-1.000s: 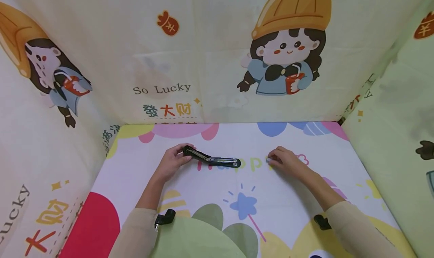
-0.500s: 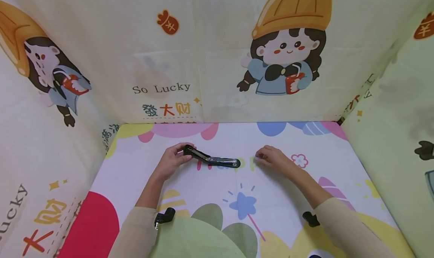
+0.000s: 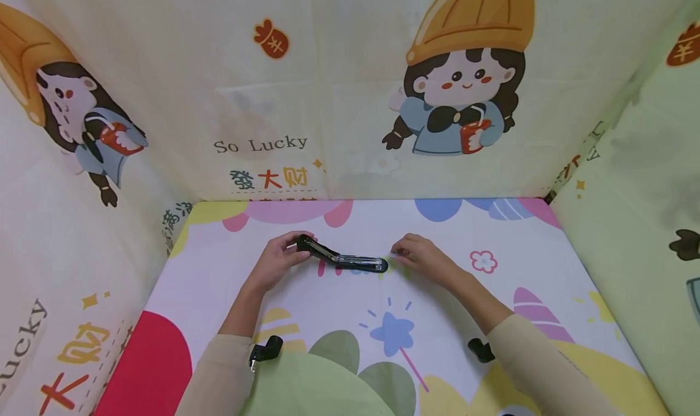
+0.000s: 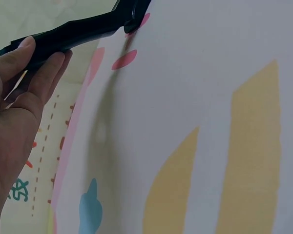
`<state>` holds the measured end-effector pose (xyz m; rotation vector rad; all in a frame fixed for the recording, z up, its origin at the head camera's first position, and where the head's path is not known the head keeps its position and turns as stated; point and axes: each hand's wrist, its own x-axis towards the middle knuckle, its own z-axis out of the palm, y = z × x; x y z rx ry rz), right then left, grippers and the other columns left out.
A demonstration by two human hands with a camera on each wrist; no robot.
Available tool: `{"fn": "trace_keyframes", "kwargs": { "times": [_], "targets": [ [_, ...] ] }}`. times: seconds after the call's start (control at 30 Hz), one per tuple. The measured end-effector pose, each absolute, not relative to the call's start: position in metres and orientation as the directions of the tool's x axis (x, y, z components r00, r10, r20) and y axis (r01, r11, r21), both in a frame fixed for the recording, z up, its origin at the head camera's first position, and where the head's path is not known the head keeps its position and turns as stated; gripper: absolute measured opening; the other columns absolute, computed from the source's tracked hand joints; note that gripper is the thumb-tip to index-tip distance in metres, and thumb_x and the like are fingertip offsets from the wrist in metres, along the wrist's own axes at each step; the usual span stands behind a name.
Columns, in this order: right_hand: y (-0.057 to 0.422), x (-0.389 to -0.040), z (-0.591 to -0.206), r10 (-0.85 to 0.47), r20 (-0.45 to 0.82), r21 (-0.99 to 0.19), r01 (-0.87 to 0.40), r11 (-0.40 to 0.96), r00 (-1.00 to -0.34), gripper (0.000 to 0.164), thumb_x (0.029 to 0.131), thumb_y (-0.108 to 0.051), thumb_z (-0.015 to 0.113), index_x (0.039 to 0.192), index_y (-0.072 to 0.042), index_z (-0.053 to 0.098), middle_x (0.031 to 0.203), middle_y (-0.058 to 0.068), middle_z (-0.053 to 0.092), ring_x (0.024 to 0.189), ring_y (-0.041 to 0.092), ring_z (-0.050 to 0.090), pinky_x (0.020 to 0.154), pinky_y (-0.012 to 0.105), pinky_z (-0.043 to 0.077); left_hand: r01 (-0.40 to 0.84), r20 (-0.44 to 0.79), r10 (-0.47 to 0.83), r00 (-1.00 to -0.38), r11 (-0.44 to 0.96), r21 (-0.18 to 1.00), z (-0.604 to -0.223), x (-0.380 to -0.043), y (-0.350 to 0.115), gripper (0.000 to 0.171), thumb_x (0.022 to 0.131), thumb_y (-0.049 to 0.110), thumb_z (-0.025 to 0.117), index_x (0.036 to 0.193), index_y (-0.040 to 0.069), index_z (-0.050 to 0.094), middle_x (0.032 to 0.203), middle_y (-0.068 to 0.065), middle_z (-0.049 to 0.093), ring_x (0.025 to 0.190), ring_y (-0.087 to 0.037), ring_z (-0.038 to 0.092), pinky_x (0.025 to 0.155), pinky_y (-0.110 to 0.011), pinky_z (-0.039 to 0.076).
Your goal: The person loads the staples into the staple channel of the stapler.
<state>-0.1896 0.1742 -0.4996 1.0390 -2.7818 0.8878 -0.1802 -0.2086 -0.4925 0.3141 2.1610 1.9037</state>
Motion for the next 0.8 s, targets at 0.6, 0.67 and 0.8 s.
{"fn": "trace_keyframes", "kwargs": {
  "times": [0.6,0.67,0.8],
  "targets": [
    [0.128,-0.198,-0.493,-0.627,0.076,-0.487,-0.578,0.655,-0.775,0.021,0.097,-0.015,0.073,0.116,-0.008,0.075,0.11,0.006,0.069,0.1,0.019,0.063,0.093,0.036,0.058,0.001,-0.054,0.329,-0.943,0.163,0.987,-0.486,-0.18,-0.208,0.044,0.096,0.003,0.071,0.138,0.0,0.06,0.145,-0.021,0.055,0.13,-0.037,0.059,0.096,-0.025,0.057],
    [0.123,-0.199,-0.492,-0.633,0.069,-0.472,-0.584,0.66,-0.771,0.021,0.098,-0.016,0.072,0.117,-0.009,0.075,0.11,0.005,0.069,0.099,0.018,0.062,0.092,0.034,0.057,-0.002,-0.056,0.329,-0.943,0.164,0.986,-0.486,-0.18,-0.208,0.044,0.096,0.003,0.071,0.138,0.0,0.06,0.145,-0.021,0.055,0.13,-0.037,0.059,0.096,-0.026,0.057],
    [0.113,-0.2,-0.492,-0.645,0.076,-0.462,-0.6,0.653,-0.76,0.02,0.098,-0.017,0.073,0.117,-0.01,0.075,0.11,0.005,0.069,0.098,0.018,0.062,0.091,0.033,0.057,-0.003,-0.058,0.324,-0.944,0.17,0.985,-0.486,-0.181,-0.207,0.044,0.095,0.002,0.072,0.138,0.001,0.061,0.145,-0.021,0.056,0.13,-0.037,0.06,0.097,-0.026,0.057]
  ]
}}
